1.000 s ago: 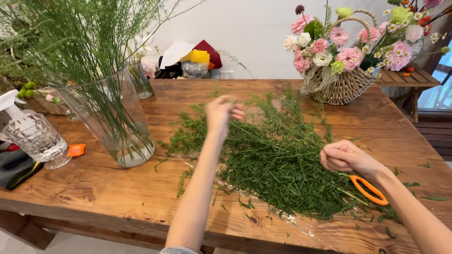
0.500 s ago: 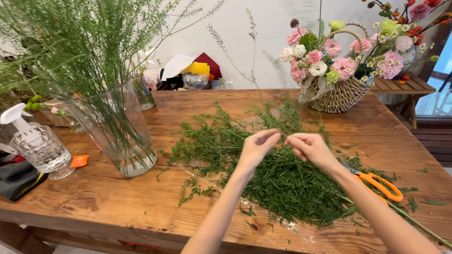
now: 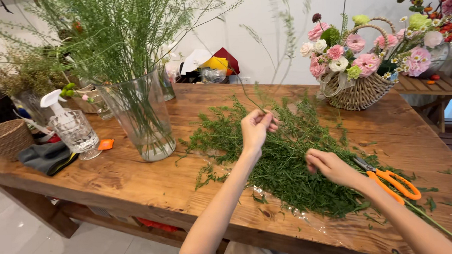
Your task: The person trims greenery stems on a wooden table using orange-handled shears. They repeatedly pick up stems, cut them, and place the trimmed pieces into a tall glass vase. The person also removes leaves from some stems by hand.
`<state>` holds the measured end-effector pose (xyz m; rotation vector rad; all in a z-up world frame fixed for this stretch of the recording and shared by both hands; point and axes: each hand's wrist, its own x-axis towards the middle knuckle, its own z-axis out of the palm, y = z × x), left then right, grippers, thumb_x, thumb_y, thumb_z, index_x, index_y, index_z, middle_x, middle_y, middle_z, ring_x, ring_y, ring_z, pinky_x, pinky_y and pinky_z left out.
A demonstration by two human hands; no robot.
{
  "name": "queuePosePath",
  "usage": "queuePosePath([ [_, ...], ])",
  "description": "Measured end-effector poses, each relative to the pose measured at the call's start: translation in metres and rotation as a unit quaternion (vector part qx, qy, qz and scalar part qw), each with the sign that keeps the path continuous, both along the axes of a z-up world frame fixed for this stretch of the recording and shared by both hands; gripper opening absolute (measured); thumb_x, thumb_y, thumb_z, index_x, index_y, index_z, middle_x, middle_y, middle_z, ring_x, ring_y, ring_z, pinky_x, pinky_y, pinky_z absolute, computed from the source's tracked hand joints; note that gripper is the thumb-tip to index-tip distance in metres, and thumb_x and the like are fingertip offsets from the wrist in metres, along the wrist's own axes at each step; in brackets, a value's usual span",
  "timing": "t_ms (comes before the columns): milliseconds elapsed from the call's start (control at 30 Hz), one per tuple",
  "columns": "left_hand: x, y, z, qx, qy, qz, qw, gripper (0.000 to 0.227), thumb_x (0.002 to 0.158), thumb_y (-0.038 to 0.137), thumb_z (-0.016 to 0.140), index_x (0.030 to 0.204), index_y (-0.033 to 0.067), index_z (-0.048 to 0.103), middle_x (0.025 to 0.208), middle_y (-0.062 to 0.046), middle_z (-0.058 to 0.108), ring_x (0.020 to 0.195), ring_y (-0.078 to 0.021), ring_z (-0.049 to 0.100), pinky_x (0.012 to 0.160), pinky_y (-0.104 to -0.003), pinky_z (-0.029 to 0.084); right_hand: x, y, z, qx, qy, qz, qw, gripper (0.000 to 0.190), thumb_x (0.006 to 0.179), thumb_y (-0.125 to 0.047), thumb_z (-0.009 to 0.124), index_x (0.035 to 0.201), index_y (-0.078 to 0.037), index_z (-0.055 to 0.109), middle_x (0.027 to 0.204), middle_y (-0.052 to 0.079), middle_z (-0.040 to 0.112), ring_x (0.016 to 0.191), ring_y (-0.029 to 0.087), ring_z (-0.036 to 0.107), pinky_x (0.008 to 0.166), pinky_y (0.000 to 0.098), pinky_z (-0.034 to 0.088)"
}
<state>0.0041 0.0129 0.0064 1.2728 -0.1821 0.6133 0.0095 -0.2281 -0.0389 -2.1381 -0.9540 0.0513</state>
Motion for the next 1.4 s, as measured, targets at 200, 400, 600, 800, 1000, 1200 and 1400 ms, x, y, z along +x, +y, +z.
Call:
queuePosePath([
  [200, -0.054, 0.046, 0.088, 0.025, 0.04, 0.145, 0.988, 0.022, 0.096, -0.007, 0.056, 0.082, 0.0085, 0.064, 0.072, -0.003, 0.061, 0.056, -0.0093, 0.053, 0.049, -0.019, 0.044, 0.049, -0.074, -0.03, -0.236, 0.019, -0.089, 0.967, 0.027, 0.1, -0.025, 0.053, 0.084, -0.015, 0.073, 0.085, -0.004, 0.08, 0.08, 0.009, 0.073, 0.081, 0.025, 0.056],
  [400, -0.088, 0.121, 0.15, 0.333, 0.031, 0.271, 0.902, 0.012, 0.093, 0.006, 0.065, 0.09, 0.0077, 0.077, 0.073, -0.004, 0.071, 0.057, -0.0075, 0.05, 0.055, -0.023, 0.038, 0.067, -0.112, 0.025, -0.084, -0.08, -0.213, 0.97, 0.029, 0.091, -0.019, 0.072, 0.119, -0.014, 0.076, 0.124, 0.005, 0.077, 0.098, 0.023, 0.078, 0.098, 0.0368, 0.061],
  [600, -0.116, 0.171, 0.123, 0.504, 0.105, 0.278, 0.811, 0.02, 0.094, -0.004, 0.059, 0.098, 0.0051, 0.076, 0.09, -0.009, 0.078, 0.066, -0.0119, 0.063, 0.072, -0.028, 0.05, 0.039, -0.085, 0.12, 0.191, -0.285, -0.202, 0.917, 0.017, 0.105, -0.007, 0.065, 0.115, 0.003, 0.075, 0.109, 0.017, 0.074, 0.094, 0.025, 0.066, 0.087, 0.0379, 0.051],
  [800, -0.124, 0.208, 0.086, 0.554, 0.107, 0.313, 0.764, 0.01, 0.094, 0.02, 0.065, 0.091, 0.0205, 0.075, 0.078, -0.008, 0.07, 0.087, -0.0371, 0.07, 0.082, -0.047, 0.054, 0.032, -0.016, 0.154, 0.155, -0.384, -0.057, 0.909, 0.022, 0.096, -0.019, 0.081, 0.116, -0.012, 0.077, 0.092, 0.007, 0.072, 0.082, 0.027, 0.064, 0.088, 0.0378, 0.05],
  [1000, -0.136, 0.216, 0.08, 0.549, 0.118, 0.298, 0.772, 0.01, 0.093, 0.017, 0.065, 0.088, 0.017, 0.074, 0.077, -0.012, 0.07, 0.084, -0.0425, 0.068, 0.079, -0.051, 0.053, 0.041, 0.06, 0.17, 0.054, -0.531, -0.026, 0.845, 0.048, 0.086, -0.038, 0.081, 0.128, -0.019, 0.072, 0.102, 0.007, 0.064, 0.094, 0.029, 0.058, 0.089, 0.042, 0.046],
  [1200, -0.155, 0.218, 0.084, 0.557, 0.117, 0.295, 0.767, 0.011, 0.092, 0.016, 0.065, 0.084, 0.0152, 0.072, 0.074, -0.013, 0.068, 0.082, -0.0443, 0.067, 0.075, -0.052, 0.052, 0.047, 0.104, 0.177, 0.027, -0.484, 0.013, 0.874, 0.009, 0.096, -0.027, 0.077, 0.092, -0.019, 0.075, 0.083, -0.002, 0.07, 0.08, 0.019, 0.063, 0.083, 0.0346, 0.039],
  [1400, -0.18, 0.245, 0.078, 0.518, 0.139, 0.305, 0.787, 0.011, 0.093, 0.015, 0.065, 0.088, 0.0177, 0.074, 0.078, -0.011, 0.07, 0.086, -0.0417, 0.068, 0.08, -0.051, 0.053, 0.073, 0.126, 0.164, 0.01, -0.464, 0.033, 0.885, 0.021, 0.108, -0.027, 0.063, 0.093, -0.014, 0.066, 0.086, 0.005, 0.07, 0.088, 0.029, 0.068, 0.085, 0.0406, 0.046],
])
